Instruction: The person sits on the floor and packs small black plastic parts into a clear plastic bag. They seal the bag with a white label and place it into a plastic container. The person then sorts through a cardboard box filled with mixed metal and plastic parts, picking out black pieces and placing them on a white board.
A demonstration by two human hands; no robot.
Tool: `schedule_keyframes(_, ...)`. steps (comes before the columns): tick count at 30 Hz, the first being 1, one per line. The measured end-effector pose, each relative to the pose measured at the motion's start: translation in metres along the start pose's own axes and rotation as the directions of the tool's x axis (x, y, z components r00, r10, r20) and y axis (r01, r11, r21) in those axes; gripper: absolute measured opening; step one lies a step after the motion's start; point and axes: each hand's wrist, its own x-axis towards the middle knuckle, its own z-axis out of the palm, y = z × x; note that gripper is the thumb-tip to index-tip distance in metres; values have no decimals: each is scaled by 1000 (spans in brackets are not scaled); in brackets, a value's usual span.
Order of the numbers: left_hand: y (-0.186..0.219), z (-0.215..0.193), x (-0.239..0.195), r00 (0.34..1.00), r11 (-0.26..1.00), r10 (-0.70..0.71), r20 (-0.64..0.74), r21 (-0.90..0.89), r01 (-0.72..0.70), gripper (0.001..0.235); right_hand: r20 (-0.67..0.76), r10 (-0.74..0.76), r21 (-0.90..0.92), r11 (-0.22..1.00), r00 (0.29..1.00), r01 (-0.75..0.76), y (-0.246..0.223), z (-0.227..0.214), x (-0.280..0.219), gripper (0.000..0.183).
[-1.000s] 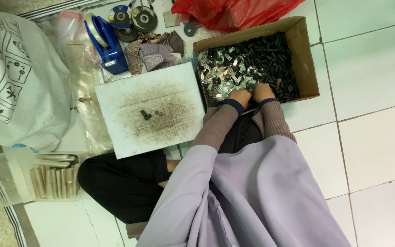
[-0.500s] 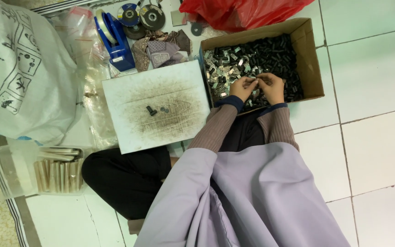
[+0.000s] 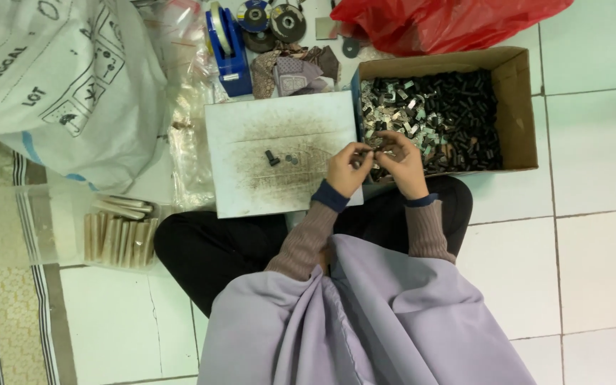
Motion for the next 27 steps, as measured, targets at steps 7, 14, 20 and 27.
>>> schedule_keyframes(7,-18,-116,-44,944,952,35,-328,299,68,8,126,-72,-50,996,989,79,45,85,4,55)
schedule_keyframes(14,-21,-139,-57,900,779,-254,-355,477,408,21,142,-182,-378,899,973,223,69,143,1,45)
schedule_keyframes(20,-16,-139,-55,886,728,-231,-403,532,432,22,232,-181,-502,819,956,277,78,148,-1,49)
schedule_keyframes(27,-9,-128,-54,911,759,-148,-385,546,355,22,277,-204,-503,802,939,323,71,143,0,56)
